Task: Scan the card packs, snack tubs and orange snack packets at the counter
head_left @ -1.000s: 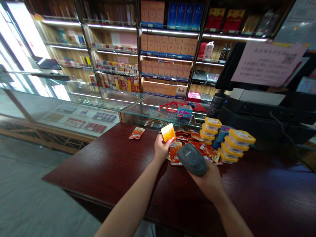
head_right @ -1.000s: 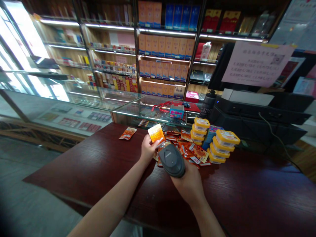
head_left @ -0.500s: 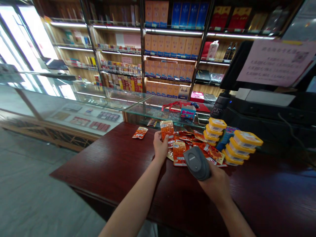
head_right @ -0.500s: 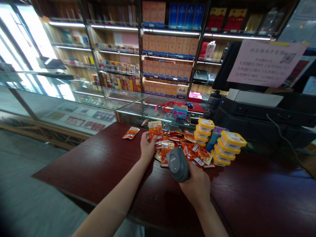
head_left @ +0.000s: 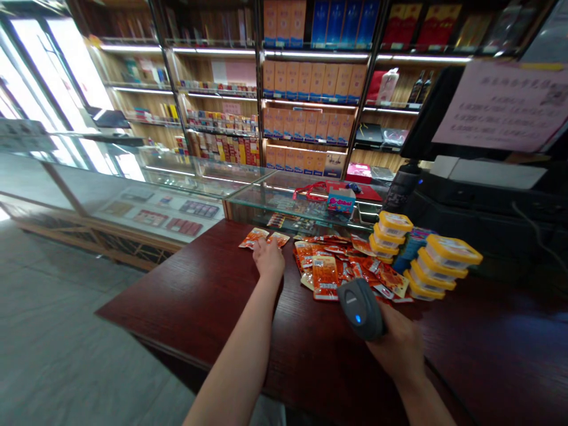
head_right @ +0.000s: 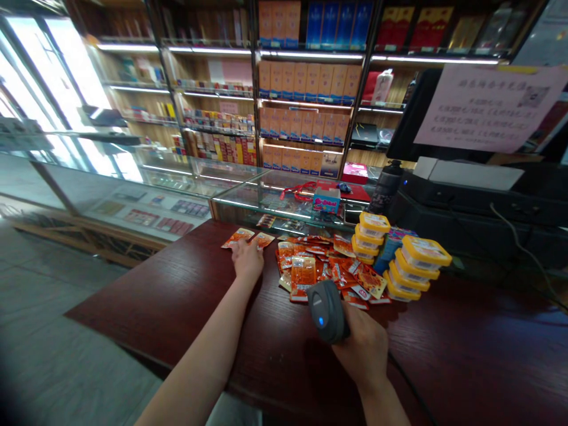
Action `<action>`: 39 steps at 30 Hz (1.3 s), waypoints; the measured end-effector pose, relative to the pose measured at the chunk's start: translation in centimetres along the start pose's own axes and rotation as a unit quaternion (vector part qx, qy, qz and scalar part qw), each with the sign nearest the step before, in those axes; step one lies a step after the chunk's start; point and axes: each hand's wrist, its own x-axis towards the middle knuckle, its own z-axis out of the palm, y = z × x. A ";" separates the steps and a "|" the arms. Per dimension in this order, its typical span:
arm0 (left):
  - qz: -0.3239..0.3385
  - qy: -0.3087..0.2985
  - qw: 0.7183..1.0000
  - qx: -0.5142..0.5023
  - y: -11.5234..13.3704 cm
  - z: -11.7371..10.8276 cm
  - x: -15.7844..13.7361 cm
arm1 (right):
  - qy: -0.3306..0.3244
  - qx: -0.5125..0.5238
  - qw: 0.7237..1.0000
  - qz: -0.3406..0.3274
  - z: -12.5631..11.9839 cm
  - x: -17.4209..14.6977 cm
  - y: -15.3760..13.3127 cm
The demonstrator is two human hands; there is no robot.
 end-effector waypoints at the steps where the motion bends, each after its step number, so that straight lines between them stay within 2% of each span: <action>1: 0.032 -0.019 0.999 0.002 0.2 0.1 -0.3 | 0.001 0.000 1.000 0.003 0.0 0.0 0.0; 4: 0.080 -0.076 0.994 0.005 0.3 0.6 -0.6 | -0.001 0.008 1.000 0.003 0.0 0.0 0.0; 10: 0.022 -0.101 0.994 0.036 -0.6 1.4 0.1 | -0.008 0.007 1.000 0.000 -0.1 0.0 -0.1; 14: 0.005 -0.098 0.994 0.049 -0.7 1.3 0.2 | -0.007 0.003 1.000 0.000 -0.1 0.1 -0.1; 17: 0.025 -0.072 0.996 0.051 -0.2 0.9 0.0 | -0.015 0.006 1.000 0.007 0.0 0.0 0.0; 19: 0.036 -0.045 0.998 0.034 0.4 0.7 0.0 | -0.022 0.009 1.000 0.013 0.1 0.0 0.1; 21: 0.035 -0.044 0.998 -0.001 1.0 0.7 0.3 | -0.027 0.011 0.999 0.016 0.2 -0.1 0.2; 24: 0.011 -0.109 0.992 -0.068 1.9 1.4 1.5 | -0.028 0.011 0.999 0.016 0.3 -0.1 0.1; 27: -0.026 -0.158 0.984 -0.074 2.6 2.4 3.3 | -0.031 0.028 0.999 0.022 0.3 -0.1 0.0; 29: -0.043 -0.157 0.986 -0.047 3.0 3.1 4.4 | -0.026 0.045 0.998 0.023 0.4 0.0 -0.2; 34: -0.099 -0.110 0.989 -0.016 4.1 4.6 6.3 | -0.026 0.069 0.997 0.036 0.6 0.2 -0.3; 37: -0.151 -0.097 0.980 -0.089 4.4 5.2 6.9 | -0.032 0.068 0.996 0.046 0.7 0.2 -0.1; 39: -0.151 -0.081 0.960 -0.220 4.7 5.5 7.3 | -0.031 0.065 0.996 0.046 0.7 0.3 0.0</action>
